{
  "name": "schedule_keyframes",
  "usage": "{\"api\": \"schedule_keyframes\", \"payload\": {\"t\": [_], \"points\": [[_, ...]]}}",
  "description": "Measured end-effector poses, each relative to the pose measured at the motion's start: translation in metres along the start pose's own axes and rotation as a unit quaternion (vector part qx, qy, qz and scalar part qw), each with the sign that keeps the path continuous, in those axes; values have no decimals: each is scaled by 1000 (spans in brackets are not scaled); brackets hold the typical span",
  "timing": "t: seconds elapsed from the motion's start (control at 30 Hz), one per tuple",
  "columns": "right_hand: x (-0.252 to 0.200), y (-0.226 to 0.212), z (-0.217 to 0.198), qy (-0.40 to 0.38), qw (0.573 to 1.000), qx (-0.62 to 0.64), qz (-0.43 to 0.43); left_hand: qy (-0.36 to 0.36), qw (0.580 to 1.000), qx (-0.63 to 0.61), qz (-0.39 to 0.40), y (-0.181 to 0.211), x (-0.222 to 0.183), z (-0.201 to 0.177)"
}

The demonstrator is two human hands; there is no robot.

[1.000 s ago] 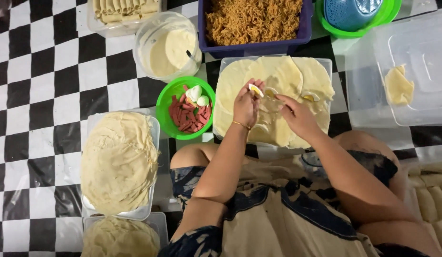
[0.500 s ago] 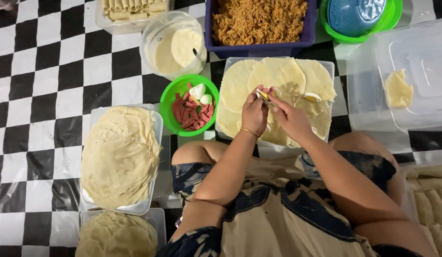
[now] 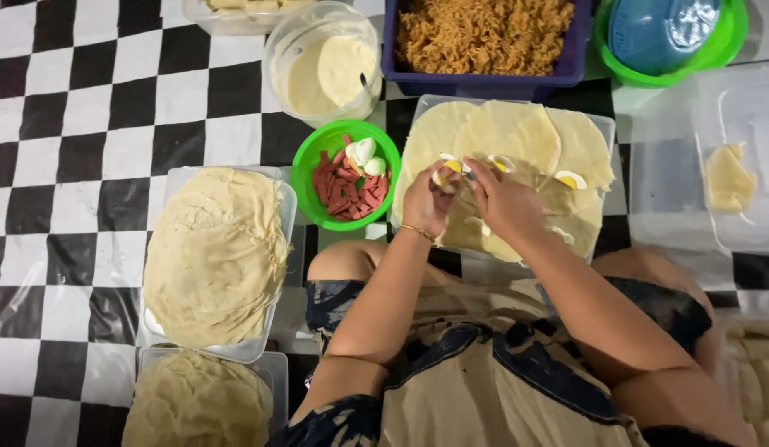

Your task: Assembling food wraps by placing sliced eggs, sausage, and sauce onto thin wrappers and rolling them into cylinders.

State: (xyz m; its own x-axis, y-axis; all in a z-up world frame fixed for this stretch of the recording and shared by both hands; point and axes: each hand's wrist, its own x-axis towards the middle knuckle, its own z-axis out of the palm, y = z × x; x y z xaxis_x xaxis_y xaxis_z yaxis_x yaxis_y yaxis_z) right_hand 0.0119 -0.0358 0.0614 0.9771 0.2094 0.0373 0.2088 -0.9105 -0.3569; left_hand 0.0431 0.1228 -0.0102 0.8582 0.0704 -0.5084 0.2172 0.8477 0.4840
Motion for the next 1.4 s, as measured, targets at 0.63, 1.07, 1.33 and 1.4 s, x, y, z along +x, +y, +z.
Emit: {"api": "schedule_keyframes", "payload": {"t": [0.63,1.07,1.33,1.4], "points": [[26,-19,11,-122,990,-71,-10,-119,533,821,164,64,81,-8],[6,41,-34,-99,991,-45,83,-179,681,709,15,87,-37,-18],[-6,15,-69,22,997,49,59,-276,350,801,400,87,-37,-53],[6,2,-68,36,996,73,24,-236,416,761,438,102,-26,-46]]}}
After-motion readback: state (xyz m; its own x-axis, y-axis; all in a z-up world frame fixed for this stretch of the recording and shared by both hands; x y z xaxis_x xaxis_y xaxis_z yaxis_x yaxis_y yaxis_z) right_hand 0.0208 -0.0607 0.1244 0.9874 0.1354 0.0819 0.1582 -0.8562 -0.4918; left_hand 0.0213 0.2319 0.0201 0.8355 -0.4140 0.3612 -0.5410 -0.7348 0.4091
